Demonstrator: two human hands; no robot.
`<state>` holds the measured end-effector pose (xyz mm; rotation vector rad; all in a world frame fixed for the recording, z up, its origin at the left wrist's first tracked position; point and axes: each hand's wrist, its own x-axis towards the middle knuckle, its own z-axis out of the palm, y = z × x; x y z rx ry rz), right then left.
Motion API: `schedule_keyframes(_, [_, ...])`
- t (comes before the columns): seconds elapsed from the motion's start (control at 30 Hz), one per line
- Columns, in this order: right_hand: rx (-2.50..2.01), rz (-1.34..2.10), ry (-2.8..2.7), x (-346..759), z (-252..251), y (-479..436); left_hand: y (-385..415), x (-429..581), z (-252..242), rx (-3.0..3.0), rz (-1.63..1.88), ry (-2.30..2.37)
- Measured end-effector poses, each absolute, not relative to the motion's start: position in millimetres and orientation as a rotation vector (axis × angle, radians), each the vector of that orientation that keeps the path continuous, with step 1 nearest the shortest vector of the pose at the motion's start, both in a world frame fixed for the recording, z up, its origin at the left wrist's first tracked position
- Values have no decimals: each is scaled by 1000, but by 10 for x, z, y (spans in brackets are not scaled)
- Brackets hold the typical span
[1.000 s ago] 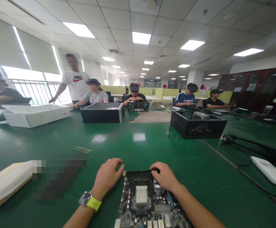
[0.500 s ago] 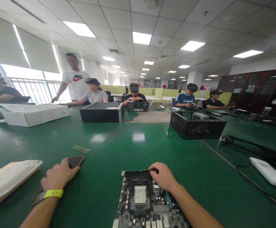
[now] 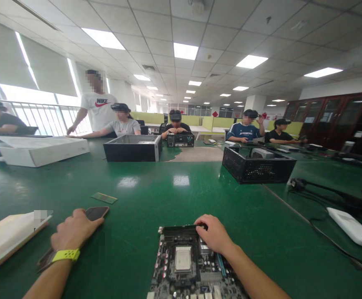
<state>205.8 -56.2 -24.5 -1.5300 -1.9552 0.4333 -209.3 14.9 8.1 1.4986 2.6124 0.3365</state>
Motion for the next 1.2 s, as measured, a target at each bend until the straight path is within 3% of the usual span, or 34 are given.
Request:
schedule_keyframes(0.9, [-1516, 423, -1960, 2068, -264, -548, 126, -2120, 111, 1539, 302, 2598])
schedule_keyframes(1.03, [-1507, 420, -1964, 2065, -264, -553, 134, -2015, 90, 1731, 425, 2690])
schedule_keyframes(1.1, [-1509, 417, -1962, 2065, -266, -552, 134, -1839, 61, 2004, 594, 2504])
schedule_keyframes(1.2, [-1514, 418, -1960, 2068, -272, -545, 65, -1421, 10, 2255, 848, 1845])
